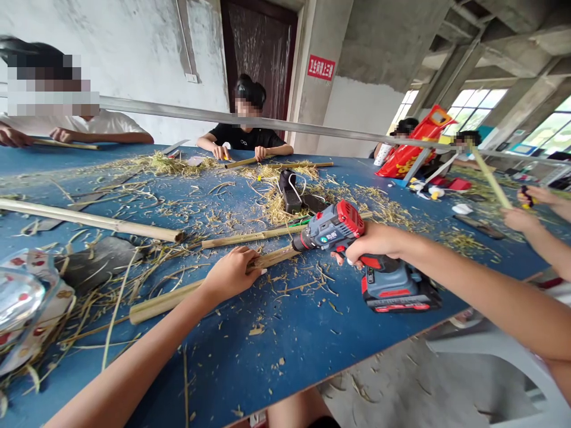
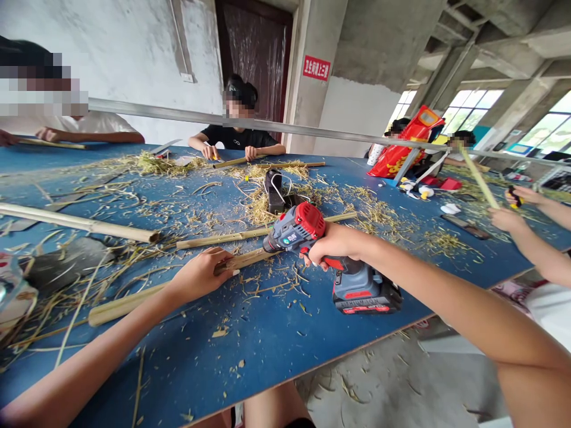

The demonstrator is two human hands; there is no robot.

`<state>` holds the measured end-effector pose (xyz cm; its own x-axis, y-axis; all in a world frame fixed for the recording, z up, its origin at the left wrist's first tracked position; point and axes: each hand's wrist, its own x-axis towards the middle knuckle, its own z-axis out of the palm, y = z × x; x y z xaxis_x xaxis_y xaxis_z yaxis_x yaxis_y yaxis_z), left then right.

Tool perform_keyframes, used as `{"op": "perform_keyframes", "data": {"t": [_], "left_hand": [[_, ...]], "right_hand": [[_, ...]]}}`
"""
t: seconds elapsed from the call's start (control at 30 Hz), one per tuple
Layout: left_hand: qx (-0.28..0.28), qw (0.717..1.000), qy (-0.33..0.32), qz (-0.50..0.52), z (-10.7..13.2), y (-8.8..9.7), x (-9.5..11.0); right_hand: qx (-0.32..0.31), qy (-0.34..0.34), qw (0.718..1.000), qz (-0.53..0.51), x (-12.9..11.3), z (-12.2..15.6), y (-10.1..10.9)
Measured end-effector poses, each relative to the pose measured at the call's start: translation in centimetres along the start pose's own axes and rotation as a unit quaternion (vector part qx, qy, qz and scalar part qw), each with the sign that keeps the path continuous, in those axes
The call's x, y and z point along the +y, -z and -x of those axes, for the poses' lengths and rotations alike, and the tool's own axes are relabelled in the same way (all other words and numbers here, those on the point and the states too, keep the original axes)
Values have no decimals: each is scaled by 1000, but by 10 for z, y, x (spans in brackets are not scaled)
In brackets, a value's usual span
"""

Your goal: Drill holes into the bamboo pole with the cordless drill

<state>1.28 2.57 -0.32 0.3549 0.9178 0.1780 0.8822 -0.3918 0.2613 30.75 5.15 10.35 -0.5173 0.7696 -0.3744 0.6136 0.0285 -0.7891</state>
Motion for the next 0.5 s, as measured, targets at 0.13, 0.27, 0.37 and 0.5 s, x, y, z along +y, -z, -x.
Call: {"op": "perform_keyframes", "data": {"t": [0.13, 0.27, 0.37, 0.5], "left_hand": [[1, 1000, -3, -3, 0, 0, 0], [3, 1000, -5, -3, 0, 0, -1], [1, 1000, -9, -3, 0, -1, -1], [5, 1000, -15, -10, 0, -1, -1]], "right_hand": [[8, 1, 1000, 18, 1, 0, -1], [8, -9, 1000, 24, 1, 2, -3], [18, -24, 999, 31, 0, 4, -3], [15, -25, 999, 31, 2, 5, -3]]}}
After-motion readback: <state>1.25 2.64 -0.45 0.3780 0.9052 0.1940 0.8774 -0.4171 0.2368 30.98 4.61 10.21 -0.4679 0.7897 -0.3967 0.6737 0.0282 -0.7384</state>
